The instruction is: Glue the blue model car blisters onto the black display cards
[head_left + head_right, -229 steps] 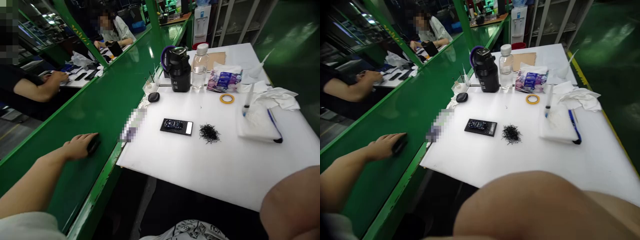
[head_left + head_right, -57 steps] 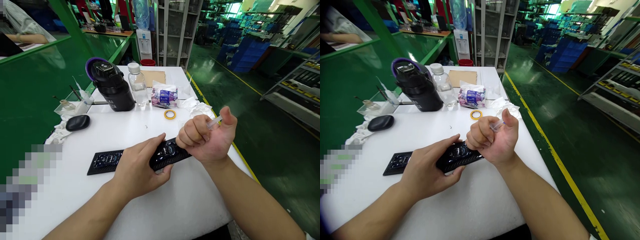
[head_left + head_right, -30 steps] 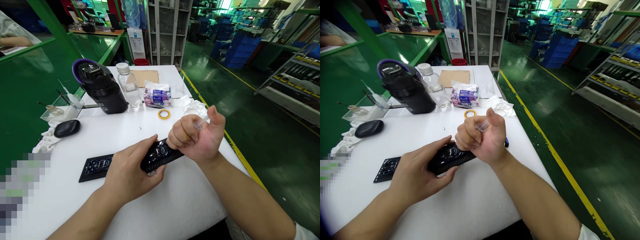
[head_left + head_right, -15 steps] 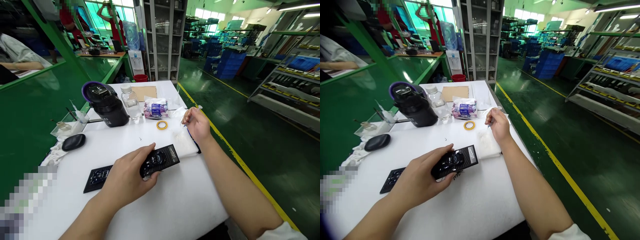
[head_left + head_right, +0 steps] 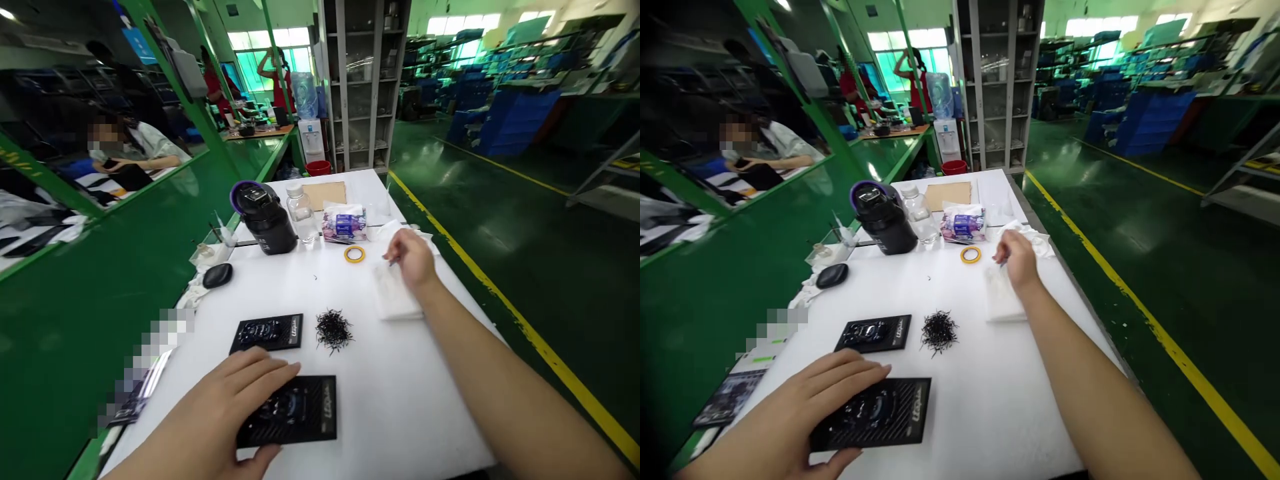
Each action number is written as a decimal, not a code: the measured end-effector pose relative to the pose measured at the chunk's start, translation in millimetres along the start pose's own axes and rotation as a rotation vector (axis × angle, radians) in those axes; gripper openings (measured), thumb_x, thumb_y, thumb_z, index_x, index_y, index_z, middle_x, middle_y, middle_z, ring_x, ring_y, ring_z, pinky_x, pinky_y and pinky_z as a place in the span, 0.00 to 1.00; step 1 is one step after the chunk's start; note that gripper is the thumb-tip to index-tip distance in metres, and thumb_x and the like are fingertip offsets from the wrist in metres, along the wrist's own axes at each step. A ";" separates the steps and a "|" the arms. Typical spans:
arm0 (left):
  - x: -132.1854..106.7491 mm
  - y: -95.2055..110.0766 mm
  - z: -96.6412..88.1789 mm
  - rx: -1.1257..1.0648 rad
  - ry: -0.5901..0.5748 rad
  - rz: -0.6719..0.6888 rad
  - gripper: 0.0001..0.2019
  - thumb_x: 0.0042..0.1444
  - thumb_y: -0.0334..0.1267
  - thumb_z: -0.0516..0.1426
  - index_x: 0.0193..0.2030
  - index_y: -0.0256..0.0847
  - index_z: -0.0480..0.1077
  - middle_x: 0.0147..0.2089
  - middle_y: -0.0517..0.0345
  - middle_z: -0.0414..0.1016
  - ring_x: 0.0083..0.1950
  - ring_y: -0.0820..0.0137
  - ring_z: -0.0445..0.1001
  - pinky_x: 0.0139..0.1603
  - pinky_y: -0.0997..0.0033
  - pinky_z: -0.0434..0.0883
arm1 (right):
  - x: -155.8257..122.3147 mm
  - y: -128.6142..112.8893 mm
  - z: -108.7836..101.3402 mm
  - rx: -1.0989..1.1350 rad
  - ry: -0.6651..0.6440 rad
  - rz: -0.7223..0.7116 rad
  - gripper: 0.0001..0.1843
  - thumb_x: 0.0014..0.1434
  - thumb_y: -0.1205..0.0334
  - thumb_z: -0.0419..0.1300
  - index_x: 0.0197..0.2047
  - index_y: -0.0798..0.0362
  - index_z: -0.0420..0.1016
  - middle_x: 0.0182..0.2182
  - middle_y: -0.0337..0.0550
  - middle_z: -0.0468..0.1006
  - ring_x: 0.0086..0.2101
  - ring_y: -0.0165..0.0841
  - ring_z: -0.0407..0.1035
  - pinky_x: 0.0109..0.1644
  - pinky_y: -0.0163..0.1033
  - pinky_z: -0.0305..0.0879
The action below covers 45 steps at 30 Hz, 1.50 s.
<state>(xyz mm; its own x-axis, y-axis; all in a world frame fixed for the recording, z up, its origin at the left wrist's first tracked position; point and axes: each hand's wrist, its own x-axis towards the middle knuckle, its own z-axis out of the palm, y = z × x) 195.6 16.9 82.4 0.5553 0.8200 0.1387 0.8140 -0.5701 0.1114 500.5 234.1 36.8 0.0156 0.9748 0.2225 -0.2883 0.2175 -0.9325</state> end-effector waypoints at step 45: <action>114.5 -12.8 37.1 -0.453 0.265 -0.247 0.13 0.61 0.33 0.55 0.51 0.44 0.73 0.52 0.55 0.79 0.56 0.63 0.75 0.60 0.57 0.73 | -66.1 0.5 49.9 -1.079 -0.805 -0.122 0.06 0.62 0.69 0.52 0.34 0.53 0.67 0.35 0.43 0.70 0.38 0.36 0.65 0.43 0.43 0.60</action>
<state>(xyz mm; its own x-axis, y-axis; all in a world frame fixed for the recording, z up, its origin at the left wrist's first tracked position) 255.1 119.9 60.4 0.2493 0.9240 0.2901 0.7274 -0.3764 0.5738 451.6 167.3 35.8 -0.6813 0.7281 0.0757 0.5704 0.5928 -0.5685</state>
